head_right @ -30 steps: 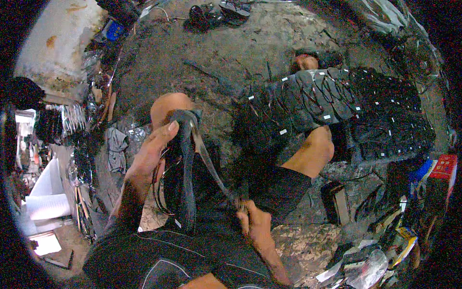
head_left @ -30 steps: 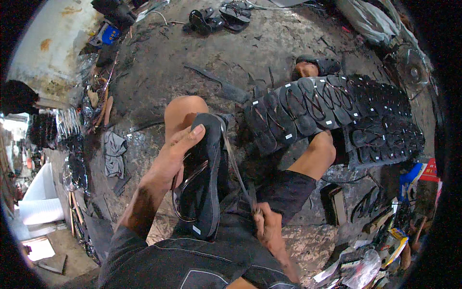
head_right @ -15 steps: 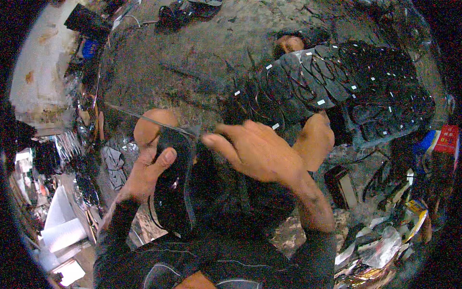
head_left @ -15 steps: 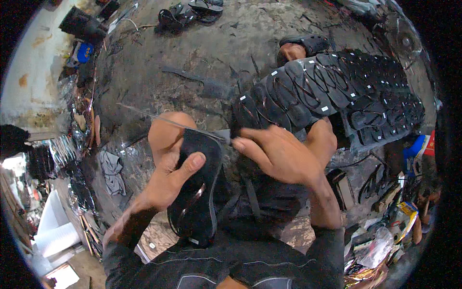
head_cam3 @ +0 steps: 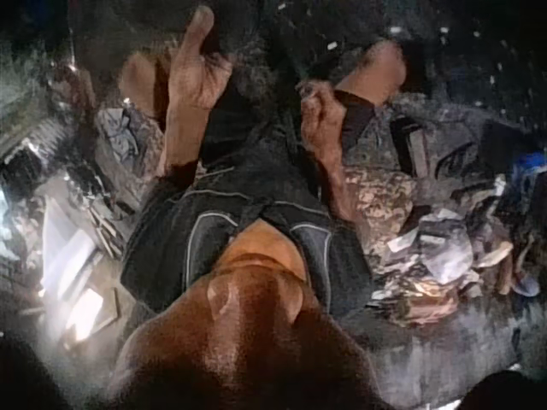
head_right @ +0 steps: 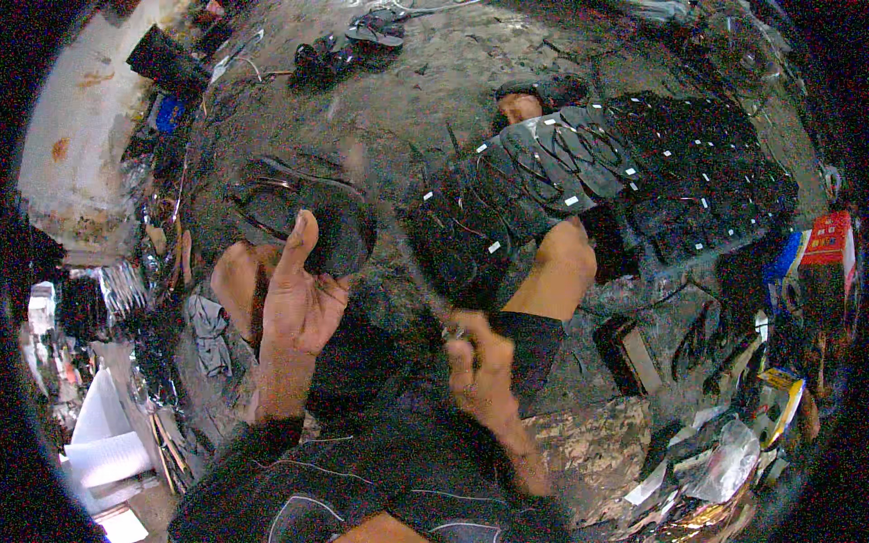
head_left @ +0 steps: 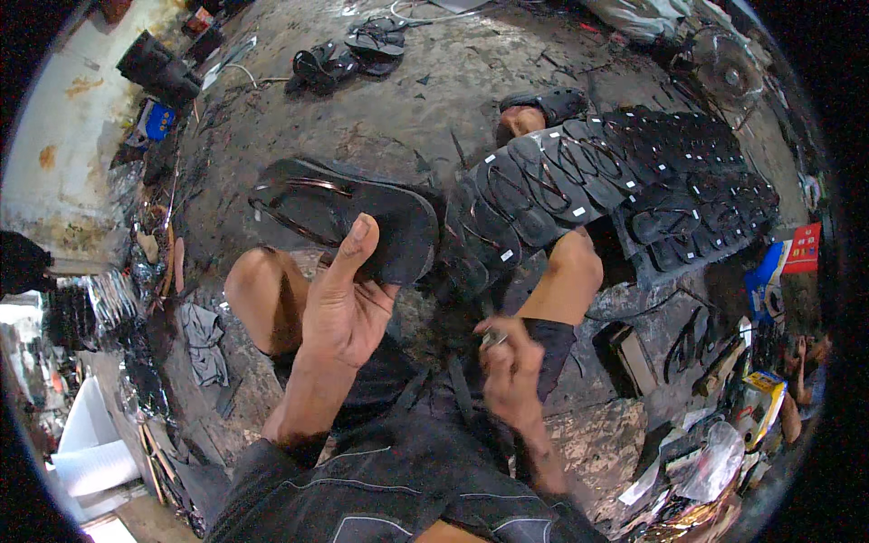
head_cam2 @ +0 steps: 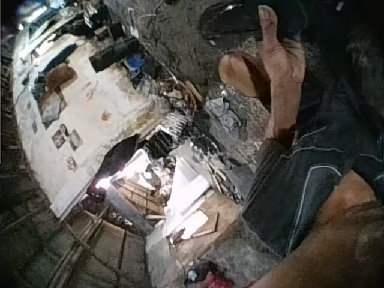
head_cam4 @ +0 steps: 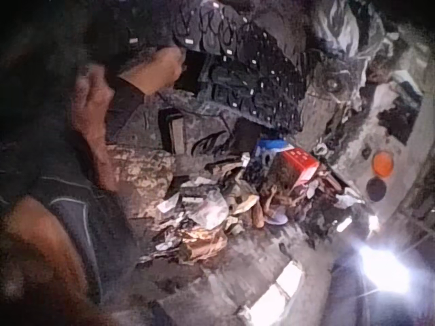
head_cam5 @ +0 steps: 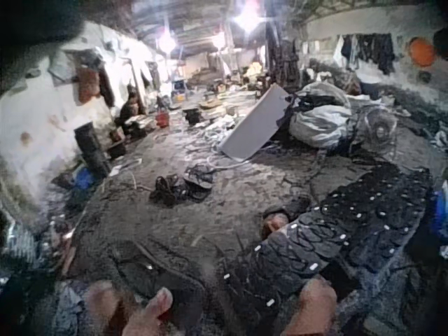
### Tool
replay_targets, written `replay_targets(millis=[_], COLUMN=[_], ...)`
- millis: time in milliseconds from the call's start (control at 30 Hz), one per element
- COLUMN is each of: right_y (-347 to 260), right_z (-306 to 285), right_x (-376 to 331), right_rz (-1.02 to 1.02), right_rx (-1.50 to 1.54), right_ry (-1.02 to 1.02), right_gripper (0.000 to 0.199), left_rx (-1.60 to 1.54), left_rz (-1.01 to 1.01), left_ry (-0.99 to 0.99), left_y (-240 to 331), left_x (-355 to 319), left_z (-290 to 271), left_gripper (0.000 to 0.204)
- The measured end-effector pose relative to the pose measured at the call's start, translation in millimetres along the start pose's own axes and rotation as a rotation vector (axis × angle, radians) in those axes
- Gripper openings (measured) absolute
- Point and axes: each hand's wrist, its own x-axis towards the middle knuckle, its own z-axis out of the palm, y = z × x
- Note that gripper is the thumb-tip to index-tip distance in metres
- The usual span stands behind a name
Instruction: The person sits on the floor and uses a knife to cut flip-flops from a large connected sheet of rubber material. They repeatedly slice along the outlines of the sandals, separating individual units and placing them aside.
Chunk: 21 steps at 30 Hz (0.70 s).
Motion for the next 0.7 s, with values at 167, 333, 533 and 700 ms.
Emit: replay_targets(millis=[167, 333, 533, 700], right_y=[-1.5, 17.1, -36.8, -27.3], right_z=[6.0, -13.4, -45.7, -31.6], right_x=[-65.6, -23.6, 22.6, 50.4], right_rz=[0.013, -0.032, 0.05, 0.097], right_rx=[-0.113, -0.313, -0.453, -0.338], right_ry=[-0.037, -0.043, -0.335, -0.56], right_gripper=[0.034, 0.03, 0.032, 0.032], left_rx=[-0.048, 0.122, 0.336, 0.414], left_rz=[-0.015, -0.001, -0.005, -0.109], left_ry=[-0.025, -0.082, -0.017, 0.12], left_y=[-9.5, -19.2, -21.4, -17.1], left_x=[-7.8, -12.4, -33.4, -34.2], left_z=[-2.7, -28.0, -34.0, -61.5], left_gripper=[0.022, 0.024, 0.023, 0.066])
